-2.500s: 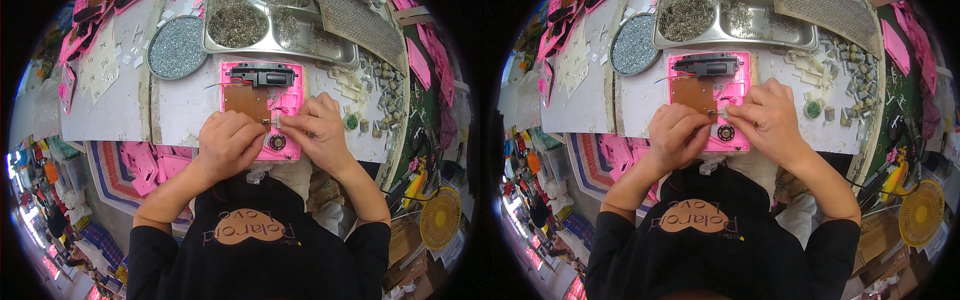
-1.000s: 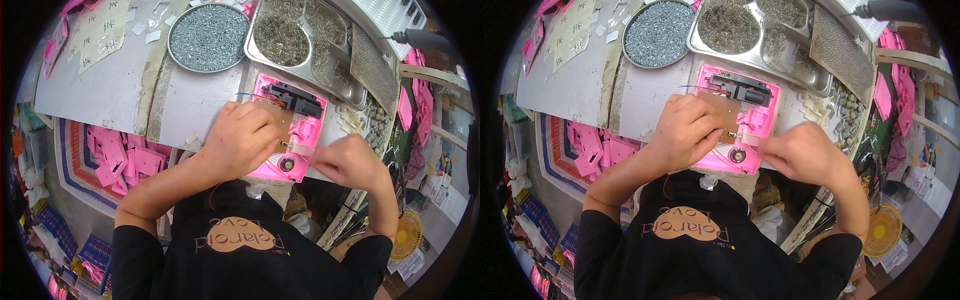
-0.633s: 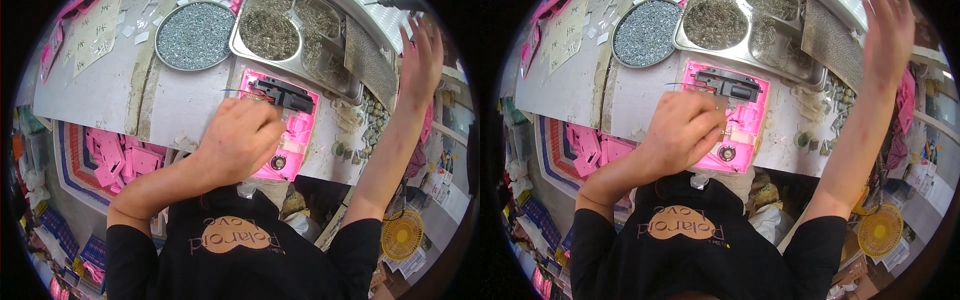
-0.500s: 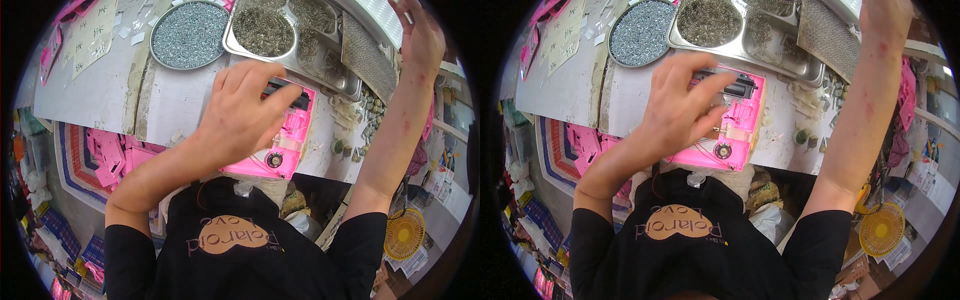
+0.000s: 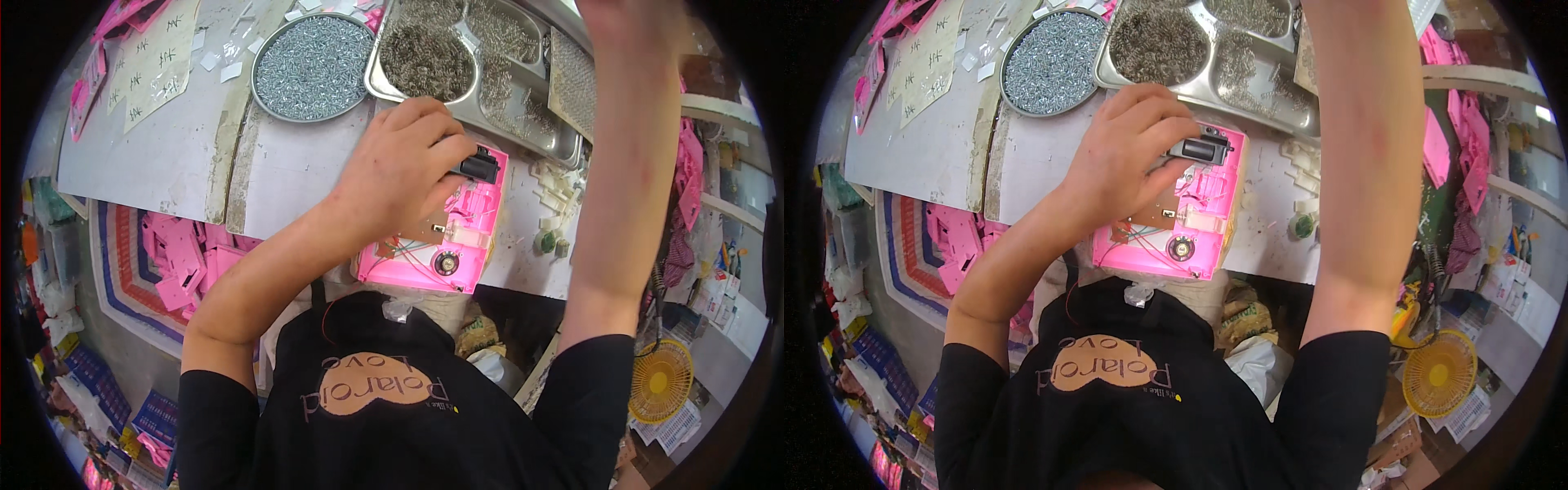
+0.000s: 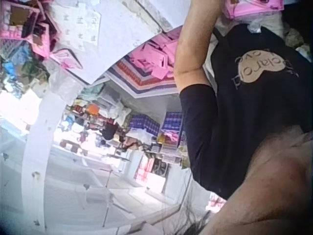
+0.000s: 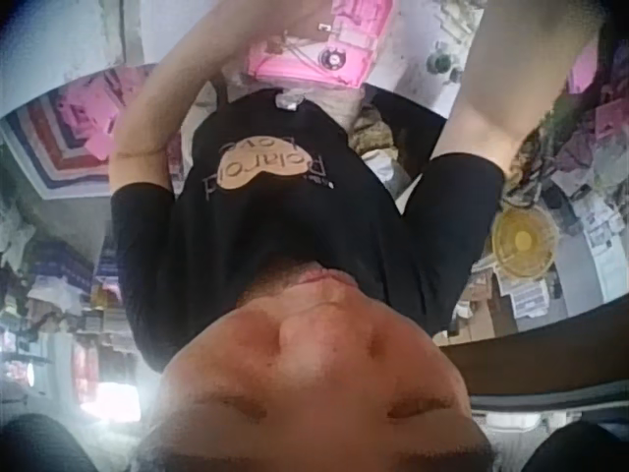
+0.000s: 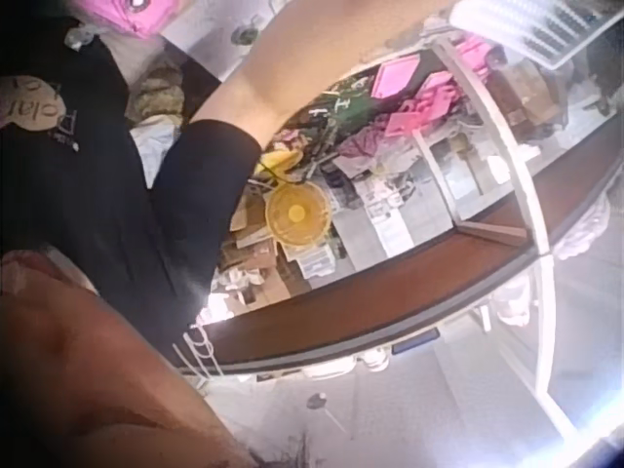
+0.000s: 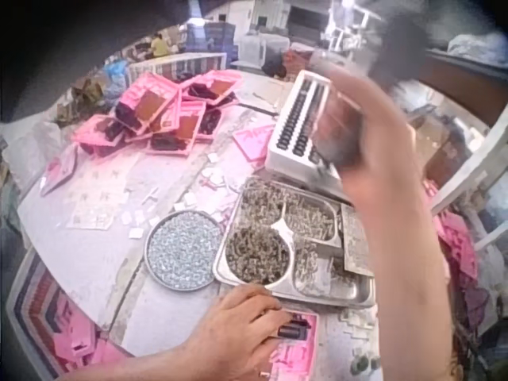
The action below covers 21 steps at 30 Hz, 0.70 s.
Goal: Assemble internal components into a plastic housing, including soldering wires and applying glue.
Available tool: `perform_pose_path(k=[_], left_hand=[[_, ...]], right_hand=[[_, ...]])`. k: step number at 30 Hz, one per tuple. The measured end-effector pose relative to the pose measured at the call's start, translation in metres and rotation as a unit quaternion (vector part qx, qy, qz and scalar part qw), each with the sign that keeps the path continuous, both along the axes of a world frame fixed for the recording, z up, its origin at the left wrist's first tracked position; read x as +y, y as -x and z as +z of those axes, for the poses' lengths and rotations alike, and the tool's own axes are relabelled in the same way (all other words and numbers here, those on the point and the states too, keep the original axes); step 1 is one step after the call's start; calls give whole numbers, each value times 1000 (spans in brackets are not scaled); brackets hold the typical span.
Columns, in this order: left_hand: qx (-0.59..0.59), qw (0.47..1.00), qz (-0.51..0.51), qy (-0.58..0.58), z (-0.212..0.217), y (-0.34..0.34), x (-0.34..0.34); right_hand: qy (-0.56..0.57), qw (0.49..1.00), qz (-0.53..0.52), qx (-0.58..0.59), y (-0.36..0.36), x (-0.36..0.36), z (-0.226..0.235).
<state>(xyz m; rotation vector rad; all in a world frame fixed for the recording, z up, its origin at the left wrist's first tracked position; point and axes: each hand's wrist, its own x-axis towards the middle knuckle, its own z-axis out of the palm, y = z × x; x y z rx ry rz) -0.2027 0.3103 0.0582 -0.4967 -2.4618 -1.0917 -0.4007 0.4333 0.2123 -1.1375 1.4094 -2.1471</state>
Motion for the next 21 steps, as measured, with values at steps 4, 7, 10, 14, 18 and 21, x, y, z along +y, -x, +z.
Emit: perform_pose_path(k=[4, 7, 10, 14, 18, 21], left_hand=[[-5, 999, 27, -21, 0, -4, 5], [-16, 999, 35, -20, -1, -7, 1], [-21, 999, 22, -25, 0, -7, 1], [-13, 999, 28, -11, 0, -8, 2], [-9, 1000, 27, 0, 0, -8, 1], [0, 1000, 30, -2, -2, -6, 1]], right_hand=[[24, 1000, -4, -6, -88, 66, -42], [18, 999, -41, 4, -131, 63, -71], [-10, 998, -34, 48, -138, 60, -81], [-27, 999, -32, -13, -142, 58, -89], [-79, 993, -40, -74, -145, 57, -82], [-148, 983, -60, -90, -143, 58, -76]])
